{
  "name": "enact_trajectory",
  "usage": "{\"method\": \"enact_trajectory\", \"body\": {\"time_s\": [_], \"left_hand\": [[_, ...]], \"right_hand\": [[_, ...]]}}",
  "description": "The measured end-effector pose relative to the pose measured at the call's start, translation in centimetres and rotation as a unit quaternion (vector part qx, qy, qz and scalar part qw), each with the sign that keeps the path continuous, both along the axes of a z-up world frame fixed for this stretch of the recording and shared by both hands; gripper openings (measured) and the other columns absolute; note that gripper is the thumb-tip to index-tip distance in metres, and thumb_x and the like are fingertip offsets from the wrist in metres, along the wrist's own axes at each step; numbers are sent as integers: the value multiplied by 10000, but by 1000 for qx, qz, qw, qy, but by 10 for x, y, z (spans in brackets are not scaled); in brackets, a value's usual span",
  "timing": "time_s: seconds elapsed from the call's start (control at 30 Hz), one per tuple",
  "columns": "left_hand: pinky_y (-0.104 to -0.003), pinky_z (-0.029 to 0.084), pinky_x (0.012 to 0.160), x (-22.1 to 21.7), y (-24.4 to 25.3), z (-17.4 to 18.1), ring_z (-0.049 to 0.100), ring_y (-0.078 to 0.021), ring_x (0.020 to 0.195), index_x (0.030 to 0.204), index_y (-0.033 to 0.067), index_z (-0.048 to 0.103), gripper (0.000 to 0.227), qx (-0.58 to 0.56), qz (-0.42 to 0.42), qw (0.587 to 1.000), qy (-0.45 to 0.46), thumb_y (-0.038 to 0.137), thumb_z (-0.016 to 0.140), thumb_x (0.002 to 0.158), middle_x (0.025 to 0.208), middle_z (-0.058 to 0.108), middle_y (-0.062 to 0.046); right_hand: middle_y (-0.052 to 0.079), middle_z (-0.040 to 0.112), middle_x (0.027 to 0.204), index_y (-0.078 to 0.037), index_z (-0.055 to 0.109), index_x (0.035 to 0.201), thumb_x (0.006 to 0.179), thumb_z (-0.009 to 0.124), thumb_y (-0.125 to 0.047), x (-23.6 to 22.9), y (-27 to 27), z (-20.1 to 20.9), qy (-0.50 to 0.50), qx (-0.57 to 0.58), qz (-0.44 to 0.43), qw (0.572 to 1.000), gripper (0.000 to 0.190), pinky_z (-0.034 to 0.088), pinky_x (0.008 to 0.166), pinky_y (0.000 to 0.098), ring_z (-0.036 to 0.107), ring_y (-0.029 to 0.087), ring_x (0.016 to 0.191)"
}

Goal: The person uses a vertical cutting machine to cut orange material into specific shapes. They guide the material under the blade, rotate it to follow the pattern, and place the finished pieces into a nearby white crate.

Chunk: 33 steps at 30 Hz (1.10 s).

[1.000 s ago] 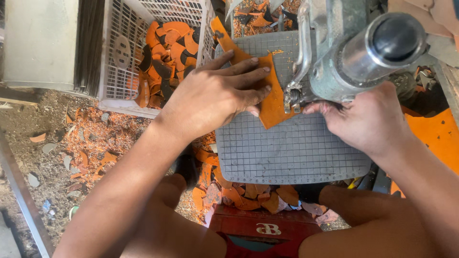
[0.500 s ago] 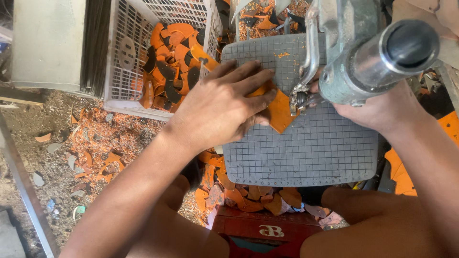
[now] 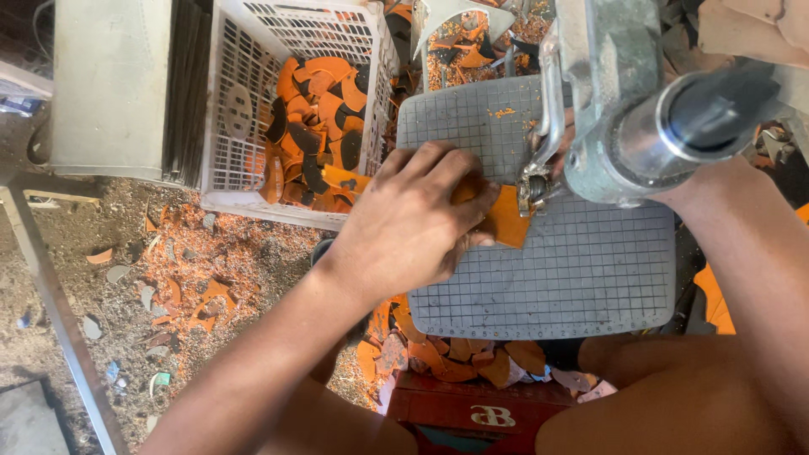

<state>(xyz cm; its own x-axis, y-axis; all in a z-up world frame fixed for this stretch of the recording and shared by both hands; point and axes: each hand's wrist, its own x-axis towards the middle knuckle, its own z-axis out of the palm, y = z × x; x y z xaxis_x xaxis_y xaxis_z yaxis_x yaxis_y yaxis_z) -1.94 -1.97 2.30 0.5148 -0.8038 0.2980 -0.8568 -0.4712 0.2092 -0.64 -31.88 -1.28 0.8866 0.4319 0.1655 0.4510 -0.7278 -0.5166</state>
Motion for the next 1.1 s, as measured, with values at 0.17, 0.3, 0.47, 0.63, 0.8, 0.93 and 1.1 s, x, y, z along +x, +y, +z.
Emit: {"method": "enact_trajectory", "body": {"time_s": [0.17,0.3,0.47,0.63,0.8,0.93,1.1], "left_hand": [[-491,521,964,-4,-1,-1,581,-311,1185,1081,83,769,381,2,22,1000,8,362,807,825,1159,611,-116],[-489,521,937,-8,-2,0,576,-305,1179,1107,78,767,421,7,41,999,7,392,791,828,1156,608,-113],[-493,526,951,-11,-5,-1,575,-311,1195,1137,86,760,432,10,55,998,-17,407,769,848,1181,604,-130],[-515,534,924,-15,-7,-3,580,-328,1185,1146,98,749,455,7,72,996,-43,425,743,829,1175,601,-142],[-533,533,877,-24,-9,1,608,-327,1052,1178,45,711,447,18,110,993,-45,412,711,922,1087,612,-155],[-510,540,879,-67,-1,3,610,-319,963,1216,-24,691,479,20,126,991,-38,393,691,980,987,591,-143],[-457,528,826,-99,2,6,616,-340,967,1205,-50,682,517,-56,93,993,55,379,717,919,1033,601,-177]], "right_hand": [[70,745,923,-74,734,960,892,777,-158,10,3,0,6,-6,2,1000,117,593,761,356,718,212,859],[75,746,930,-73,735,963,891,780,-174,13,3,-1,-3,-15,-2,1000,133,596,775,358,720,222,873],[82,746,939,-72,736,967,889,783,-194,17,8,6,-30,-55,-17,998,152,599,793,360,723,234,891],[89,747,947,-71,737,971,888,787,-214,16,16,22,-110,-177,-83,974,173,603,810,363,726,246,908],[96,748,956,-70,739,975,886,790,-234,-10,15,45,-235,-340,-196,889,193,606,828,365,728,258,926],[110,758,966,-92,766,977,867,793,-282,-65,25,64,-151,-275,-118,942,222,599,800,380,728,264,891],[95,786,1143,-126,773,1075,709,764,-194,-140,63,52,-142,-143,18,979,373,593,892,372,692,275,1062]]}}
